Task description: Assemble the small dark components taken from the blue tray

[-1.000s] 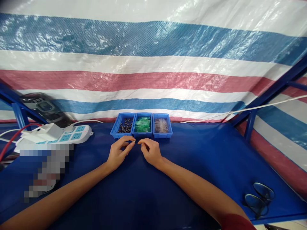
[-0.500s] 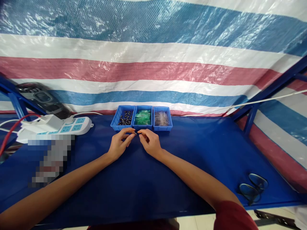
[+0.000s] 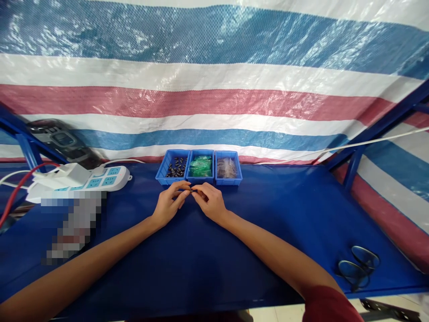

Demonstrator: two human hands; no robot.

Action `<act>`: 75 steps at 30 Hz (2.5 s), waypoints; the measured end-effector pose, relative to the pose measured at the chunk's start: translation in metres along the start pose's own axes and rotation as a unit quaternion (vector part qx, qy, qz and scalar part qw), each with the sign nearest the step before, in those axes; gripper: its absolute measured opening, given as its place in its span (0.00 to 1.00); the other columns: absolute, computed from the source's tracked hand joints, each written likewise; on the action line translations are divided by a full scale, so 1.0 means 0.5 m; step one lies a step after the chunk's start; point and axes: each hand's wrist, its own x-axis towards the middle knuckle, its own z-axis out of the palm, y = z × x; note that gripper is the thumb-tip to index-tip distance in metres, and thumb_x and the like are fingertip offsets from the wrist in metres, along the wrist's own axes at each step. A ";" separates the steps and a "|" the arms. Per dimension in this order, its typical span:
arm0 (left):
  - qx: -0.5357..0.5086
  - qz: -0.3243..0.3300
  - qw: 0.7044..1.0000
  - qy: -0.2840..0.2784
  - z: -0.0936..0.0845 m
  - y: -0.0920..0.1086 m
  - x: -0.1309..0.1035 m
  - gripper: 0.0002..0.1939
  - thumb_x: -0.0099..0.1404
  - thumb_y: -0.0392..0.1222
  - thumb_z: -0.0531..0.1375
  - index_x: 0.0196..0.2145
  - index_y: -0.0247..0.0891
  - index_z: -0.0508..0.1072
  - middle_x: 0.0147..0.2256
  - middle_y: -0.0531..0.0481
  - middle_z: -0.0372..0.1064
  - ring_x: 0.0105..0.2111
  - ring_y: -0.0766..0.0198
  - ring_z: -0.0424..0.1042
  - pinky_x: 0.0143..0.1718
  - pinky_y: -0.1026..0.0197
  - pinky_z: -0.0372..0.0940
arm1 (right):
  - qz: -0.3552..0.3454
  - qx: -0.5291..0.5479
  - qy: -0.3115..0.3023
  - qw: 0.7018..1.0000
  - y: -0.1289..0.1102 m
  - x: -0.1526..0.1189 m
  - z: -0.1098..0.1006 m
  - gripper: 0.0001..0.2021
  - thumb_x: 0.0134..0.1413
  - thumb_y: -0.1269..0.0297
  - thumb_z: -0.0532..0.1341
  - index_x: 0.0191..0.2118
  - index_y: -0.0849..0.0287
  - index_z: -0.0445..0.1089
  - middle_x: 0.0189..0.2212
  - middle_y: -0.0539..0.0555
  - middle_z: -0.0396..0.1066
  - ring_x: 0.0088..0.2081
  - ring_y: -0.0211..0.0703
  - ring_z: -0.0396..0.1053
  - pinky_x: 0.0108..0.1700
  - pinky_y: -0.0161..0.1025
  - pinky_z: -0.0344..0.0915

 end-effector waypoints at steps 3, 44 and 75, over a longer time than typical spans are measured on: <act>-0.002 0.001 1.000 0.000 0.000 0.001 -0.001 0.15 0.67 0.47 0.55 0.48 0.39 0.68 0.35 0.50 0.70 0.21 0.73 0.66 0.21 0.69 0.63 | 0.004 -0.002 -0.003 1.000 0.000 0.000 0.001 0.09 0.61 0.60 0.57 0.38 0.59 0.72 0.24 0.49 0.63 0.23 0.37 0.61 0.27 0.35 0.61; 0.074 0.105 0.991 0.025 -0.005 -0.005 0.002 0.10 0.64 0.45 0.59 0.39 0.38 0.74 0.36 0.48 0.71 0.23 0.71 0.65 0.26 0.65 0.65 | 0.012 -0.006 0.004 1.000 -0.001 -0.001 0.001 0.13 0.64 0.61 0.53 0.30 0.59 0.69 0.26 0.52 0.69 0.27 0.39 0.66 0.32 0.36 0.63; 0.066 0.050 0.996 0.037 -0.007 0.000 -0.002 0.12 0.67 0.42 0.55 0.46 0.40 0.72 0.36 0.50 0.70 0.23 0.72 0.66 0.28 0.67 0.63 | 0.013 0.002 -0.004 1.000 -0.009 0.000 -0.005 0.11 0.64 0.65 0.51 0.35 0.59 0.68 0.27 0.51 0.66 0.25 0.37 0.61 0.30 0.36 0.58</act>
